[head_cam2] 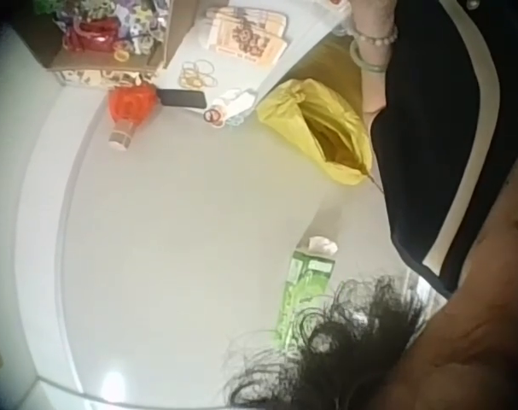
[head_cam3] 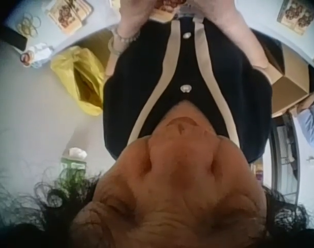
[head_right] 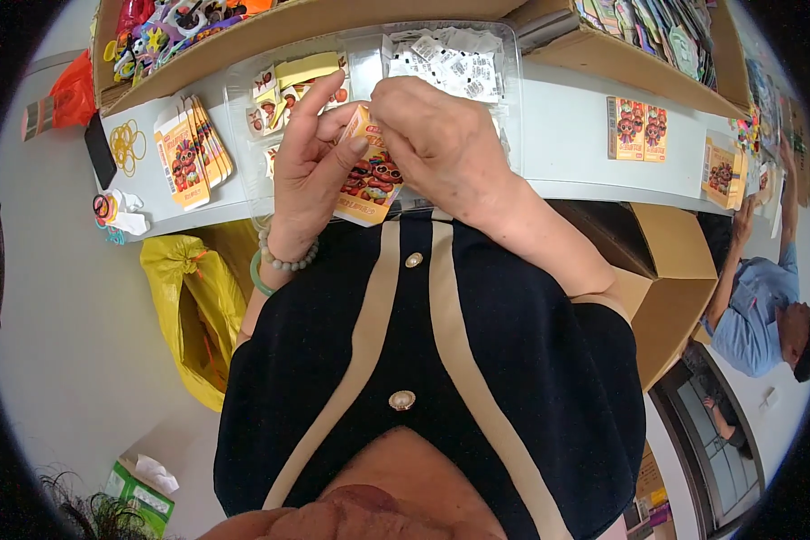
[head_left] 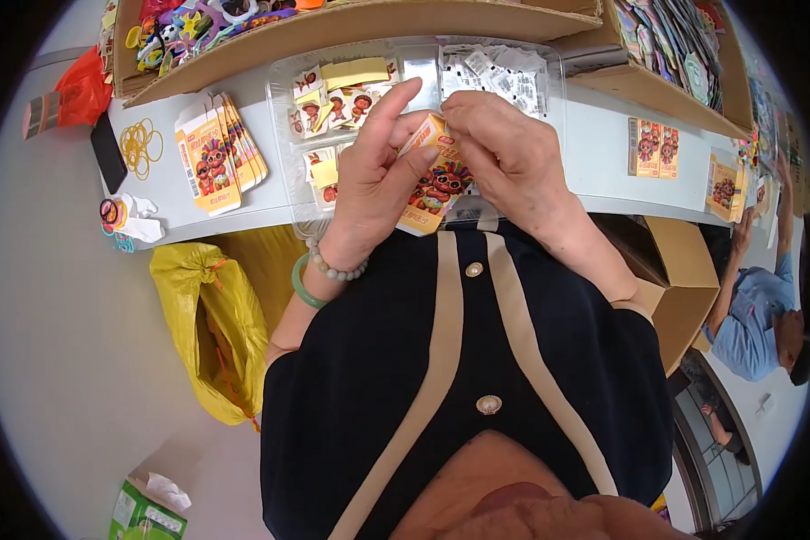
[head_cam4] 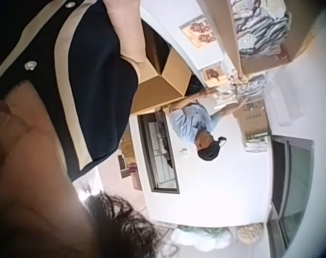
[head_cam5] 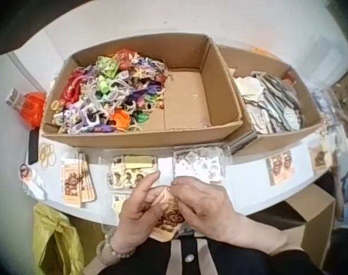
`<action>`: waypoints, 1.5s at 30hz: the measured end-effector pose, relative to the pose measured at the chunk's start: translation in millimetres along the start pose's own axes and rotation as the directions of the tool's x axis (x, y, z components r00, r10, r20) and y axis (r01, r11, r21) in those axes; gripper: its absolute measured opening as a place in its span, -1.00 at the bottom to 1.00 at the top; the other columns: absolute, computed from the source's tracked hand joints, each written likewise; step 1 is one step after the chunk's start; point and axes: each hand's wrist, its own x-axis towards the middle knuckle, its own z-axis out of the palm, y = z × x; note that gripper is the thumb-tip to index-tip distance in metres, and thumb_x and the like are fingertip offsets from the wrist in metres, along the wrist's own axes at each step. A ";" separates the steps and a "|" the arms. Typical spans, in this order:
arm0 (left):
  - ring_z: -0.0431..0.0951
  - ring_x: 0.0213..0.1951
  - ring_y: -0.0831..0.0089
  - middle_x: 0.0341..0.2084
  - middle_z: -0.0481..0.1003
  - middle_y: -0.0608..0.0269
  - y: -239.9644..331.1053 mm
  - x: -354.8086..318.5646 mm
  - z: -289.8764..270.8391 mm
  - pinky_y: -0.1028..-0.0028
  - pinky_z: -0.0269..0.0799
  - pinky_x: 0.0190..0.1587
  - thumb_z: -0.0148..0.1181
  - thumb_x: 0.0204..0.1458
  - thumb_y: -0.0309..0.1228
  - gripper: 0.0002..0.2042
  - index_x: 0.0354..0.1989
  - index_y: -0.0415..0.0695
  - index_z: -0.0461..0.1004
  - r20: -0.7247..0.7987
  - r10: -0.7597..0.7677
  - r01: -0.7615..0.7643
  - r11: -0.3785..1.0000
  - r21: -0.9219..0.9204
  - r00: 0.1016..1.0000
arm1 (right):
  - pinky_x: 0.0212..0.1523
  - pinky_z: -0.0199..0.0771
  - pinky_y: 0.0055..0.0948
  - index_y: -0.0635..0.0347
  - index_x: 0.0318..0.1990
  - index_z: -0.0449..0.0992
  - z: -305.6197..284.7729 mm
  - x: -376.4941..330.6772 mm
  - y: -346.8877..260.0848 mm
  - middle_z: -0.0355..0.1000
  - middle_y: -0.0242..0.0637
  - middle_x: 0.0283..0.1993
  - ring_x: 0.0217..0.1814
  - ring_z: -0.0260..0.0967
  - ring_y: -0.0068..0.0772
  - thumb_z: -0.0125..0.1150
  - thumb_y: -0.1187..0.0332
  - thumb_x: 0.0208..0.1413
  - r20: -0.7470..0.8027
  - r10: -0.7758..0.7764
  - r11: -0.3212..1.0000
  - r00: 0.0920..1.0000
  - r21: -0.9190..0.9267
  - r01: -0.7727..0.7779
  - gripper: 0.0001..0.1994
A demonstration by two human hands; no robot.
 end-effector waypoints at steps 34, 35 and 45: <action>0.45 -0.29 0.67 -0.28 0.54 0.26 -2.6 2.6 -1.0 0.66 0.35 -0.20 0.05 0.08 -0.62 -0.57 0.16 -0.12 0.25 0.047 -0.059 0.052 0.987 0.149 0.997 | -0.22 0.39 -0.42 0.35 -0.31 0.42 -13.8 5.8 10.8 0.42 -0.18 -0.28 -0.22 0.39 -0.23 0.13 0.61 -0.01 0.292 0.090 0.984 0.952 0.122 -0.130 -0.91; 0.43 -0.31 0.69 -0.33 0.53 0.30 -3.5 3.3 -1.4 0.67 0.35 -0.20 0.05 0.09 -0.61 -0.58 0.15 -0.12 0.25 0.037 -0.060 0.054 0.987 0.153 0.997 | -0.19 0.40 -0.44 0.34 -0.27 0.43 -11.3 2.7 8.4 0.42 -0.17 -0.22 -0.17 0.41 -0.24 0.12 0.61 0.00 0.264 0.076 0.992 0.962 0.079 -0.100 -0.89; 0.37 -0.24 0.71 -0.28 0.43 0.39 7.5 4.1 -0.7 0.68 0.28 -0.10 0.00 0.12 -0.61 -0.59 0.18 -0.18 0.25 -0.026 -0.070 0.070 0.997 0.026 0.997 | -0.01 0.35 -0.53 0.31 -0.10 0.51 -2.4 -16.8 20.6 0.42 -0.19 -0.05 -0.01 0.37 -0.37 0.06 0.59 0.07 0.188 0.321 0.783 0.928 0.499 -0.372 -0.77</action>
